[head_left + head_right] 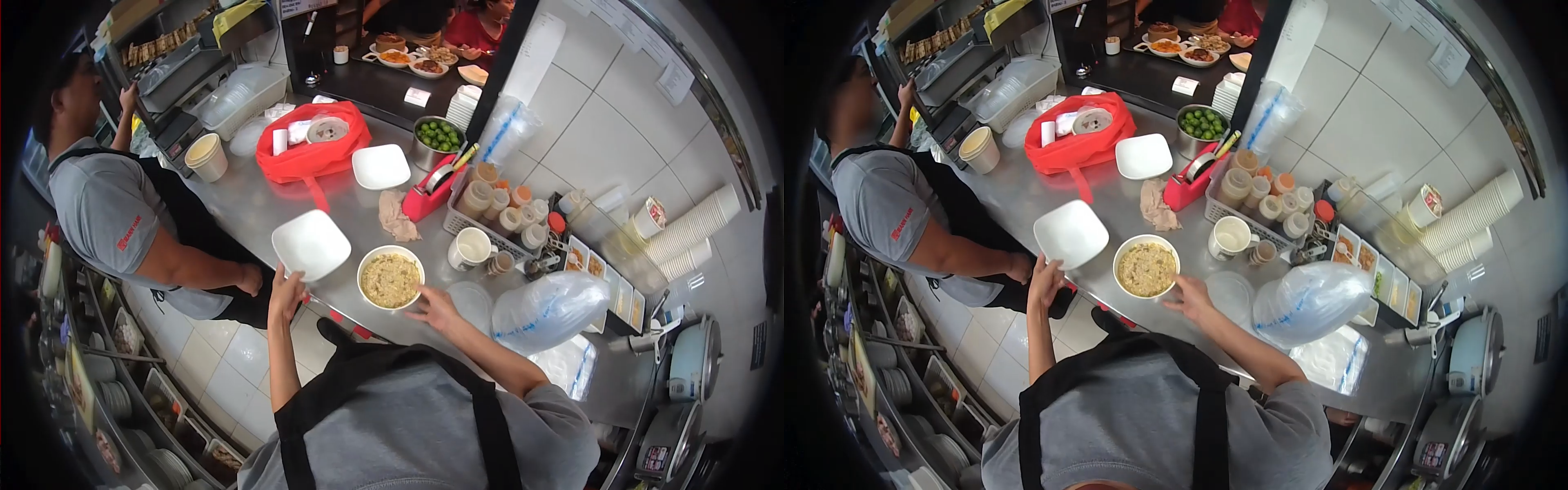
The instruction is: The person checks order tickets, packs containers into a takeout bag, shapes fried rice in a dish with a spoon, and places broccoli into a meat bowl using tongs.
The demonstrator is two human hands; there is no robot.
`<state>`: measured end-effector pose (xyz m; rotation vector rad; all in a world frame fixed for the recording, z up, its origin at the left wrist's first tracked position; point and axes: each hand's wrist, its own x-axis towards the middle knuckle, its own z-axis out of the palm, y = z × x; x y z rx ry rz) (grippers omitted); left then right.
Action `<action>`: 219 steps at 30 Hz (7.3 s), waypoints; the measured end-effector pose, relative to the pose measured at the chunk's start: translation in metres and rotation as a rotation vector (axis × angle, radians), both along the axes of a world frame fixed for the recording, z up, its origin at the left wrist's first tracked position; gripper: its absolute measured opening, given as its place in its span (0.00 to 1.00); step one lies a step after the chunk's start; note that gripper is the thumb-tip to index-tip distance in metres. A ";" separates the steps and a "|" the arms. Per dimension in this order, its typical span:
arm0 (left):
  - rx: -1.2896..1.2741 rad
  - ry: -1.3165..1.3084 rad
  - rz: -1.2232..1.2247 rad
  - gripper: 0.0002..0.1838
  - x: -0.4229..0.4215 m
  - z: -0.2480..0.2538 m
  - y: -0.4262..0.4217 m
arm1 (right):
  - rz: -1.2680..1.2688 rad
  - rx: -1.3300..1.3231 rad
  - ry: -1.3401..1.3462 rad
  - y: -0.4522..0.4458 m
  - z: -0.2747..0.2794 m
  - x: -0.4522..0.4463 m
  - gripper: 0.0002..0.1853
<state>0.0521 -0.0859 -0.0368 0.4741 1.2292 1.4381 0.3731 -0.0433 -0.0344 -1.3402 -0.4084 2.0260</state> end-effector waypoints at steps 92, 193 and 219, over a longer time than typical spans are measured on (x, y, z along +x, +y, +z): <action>-0.100 1.305 0.549 0.19 -0.193 -0.008 0.109 | 0.847 1.965 -1.300 0.282 0.017 -0.625 0.23; 0.163 1.256 -0.268 0.18 0.020 -0.079 0.085 | -0.950 0.966 -0.406 -0.178 0.180 0.474 0.21; -0.097 0.066 -0.301 0.28 0.081 -0.036 -0.003 | 0.575 1.167 -1.369 -0.032 0.030 -0.032 0.27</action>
